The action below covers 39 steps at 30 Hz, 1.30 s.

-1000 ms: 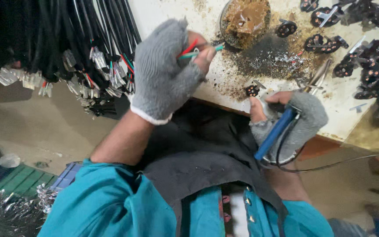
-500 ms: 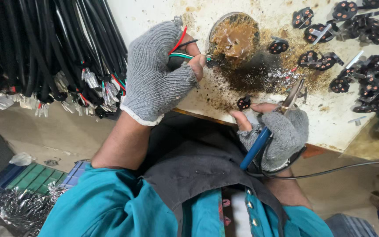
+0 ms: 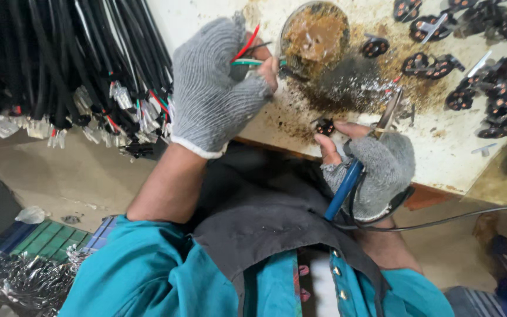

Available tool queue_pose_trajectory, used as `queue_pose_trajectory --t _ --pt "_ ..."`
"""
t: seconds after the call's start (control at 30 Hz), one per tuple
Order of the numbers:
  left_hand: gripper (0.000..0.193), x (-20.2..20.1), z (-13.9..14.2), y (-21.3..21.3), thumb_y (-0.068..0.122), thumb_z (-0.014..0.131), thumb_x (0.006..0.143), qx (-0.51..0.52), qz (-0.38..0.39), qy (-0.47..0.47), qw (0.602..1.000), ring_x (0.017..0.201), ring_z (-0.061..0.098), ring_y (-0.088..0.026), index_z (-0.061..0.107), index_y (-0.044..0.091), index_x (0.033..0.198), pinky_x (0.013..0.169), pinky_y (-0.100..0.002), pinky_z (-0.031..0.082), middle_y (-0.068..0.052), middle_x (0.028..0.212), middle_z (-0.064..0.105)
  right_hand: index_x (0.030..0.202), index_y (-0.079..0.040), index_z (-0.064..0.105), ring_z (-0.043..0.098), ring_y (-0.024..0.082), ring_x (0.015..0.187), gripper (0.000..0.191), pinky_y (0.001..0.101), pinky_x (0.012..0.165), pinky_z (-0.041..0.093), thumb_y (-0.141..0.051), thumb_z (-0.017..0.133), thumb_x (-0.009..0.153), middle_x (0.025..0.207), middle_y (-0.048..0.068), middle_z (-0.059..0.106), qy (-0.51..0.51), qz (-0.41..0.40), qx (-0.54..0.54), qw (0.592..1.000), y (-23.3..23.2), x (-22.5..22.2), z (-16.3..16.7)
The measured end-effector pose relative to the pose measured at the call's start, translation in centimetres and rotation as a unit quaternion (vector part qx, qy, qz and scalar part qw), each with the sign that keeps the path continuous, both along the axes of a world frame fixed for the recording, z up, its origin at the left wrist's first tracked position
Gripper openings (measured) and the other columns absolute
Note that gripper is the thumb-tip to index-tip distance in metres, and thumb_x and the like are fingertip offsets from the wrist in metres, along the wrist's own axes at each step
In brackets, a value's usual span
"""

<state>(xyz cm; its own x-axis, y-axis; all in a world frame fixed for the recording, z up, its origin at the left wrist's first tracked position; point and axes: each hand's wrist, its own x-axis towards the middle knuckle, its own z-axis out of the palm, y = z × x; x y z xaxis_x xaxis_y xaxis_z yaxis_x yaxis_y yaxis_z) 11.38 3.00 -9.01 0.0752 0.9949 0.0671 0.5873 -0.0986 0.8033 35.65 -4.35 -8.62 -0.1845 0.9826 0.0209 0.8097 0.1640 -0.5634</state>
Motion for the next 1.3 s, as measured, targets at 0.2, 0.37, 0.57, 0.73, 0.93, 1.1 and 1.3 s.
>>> queue_pose_trajectory --t 0.2,0.37,0.57,0.73,0.93,1.1,1.3 --pt "0.009 0.8 1.4 -4.1 0.013 0.076 0.089 -0.065 -0.088 -0.126 0.986 0.078 0.067 -0.025 0.071 0.01 0.097 0.067 -0.033 0.052 -0.007 0.086 0.065 0.109 -0.007 0.073 0.06 0.026 0.08 0.044 0.0377 0.076 0.046 -0.039 0.09 0.084 0.089 0.008 0.065 0.188 -0.066 -0.074 0.977 -1.1 -0.2 1.4" --pt "0.029 2.4 0.0 -6.4 0.018 0.082 0.071 -0.063 -0.159 -0.014 0.985 0.076 0.065 -0.03 0.073 0.017 0.098 0.066 -0.041 0.051 -0.008 0.084 0.06 0.099 -0.01 0.071 0.063 0.018 0.076 0.066 0.032 0.071 0.048 -0.075 0.062 0.087 0.083 0.005 0.066 0.233 -0.119 -0.074 0.962 -3.5 2.8 1.2" --pt "0.033 3.4 -0.3 -6.4 0.017 0.08 0.071 -0.044 -0.143 0.005 0.989 0.077 0.065 -0.031 0.072 0.019 0.103 0.067 -0.042 0.052 -0.006 0.088 0.06 0.102 -0.012 0.073 0.061 0.022 0.072 0.037 0.0357 0.066 0.045 -0.046 0.075 0.091 0.079 0.004 0.064 0.193 -0.007 -0.086 0.977 -5.5 4.8 -1.3" --pt "0.033 4.3 -0.1 -6.5 0.018 0.08 0.069 -0.034 -0.135 0.042 0.989 0.076 0.065 -0.031 0.071 0.018 0.101 0.064 -0.044 0.05 -0.006 0.086 0.06 0.101 -0.013 0.075 0.061 0.028 0.065 0.031 0.0422 0.06 0.041 -0.019 0.092 0.076 0.076 0.006 0.066 0.099 0.155 0.091 0.979 -4.5 5.4 -1.7" --pt "0.031 4.8 -0.4 -6.5 0.023 0.081 0.073 -0.03 -0.127 0.075 0.989 0.075 0.065 -0.03 0.07 0.019 0.102 0.062 -0.044 0.05 -0.006 0.088 0.059 0.104 -0.013 0.074 0.061 0.027 0.061 0.027 0.0404 0.056 0.041 -0.018 0.09 0.083 0.074 0.006 0.065 0.132 0.189 0.029 0.973 -3.2 5.3 -1.3" --pt "0.032 5.0 -0.4 -6.3 0.026 0.082 0.072 -0.039 -0.127 0.089 0.987 0.073 0.065 -0.03 0.069 0.019 0.1 0.06 -0.044 0.049 -0.006 0.087 0.06 0.096 -0.012 0.072 0.058 0.031 0.056 0.024 0.0448 0.053 0.038 -0.027 0.085 0.082 0.069 0.007 0.063 0.085 0.22 0.023 0.972 -2.4 5.4 -1.2" --pt "0.031 4.9 -0.8 -5.7 0.025 0.081 0.071 -0.053 -0.125 0.076 0.988 0.073 0.065 -0.029 0.069 0.02 0.099 0.061 -0.043 0.05 -0.004 0.087 0.06 0.084 -0.015 0.074 0.057 0.032 0.051 0.022 0.0472 0.047 0.038 -0.036 0.079 0.082 0.063 0.009 0.063 -0.008 0.254 -0.03 0.967 -2.0 5.4 -2.0"
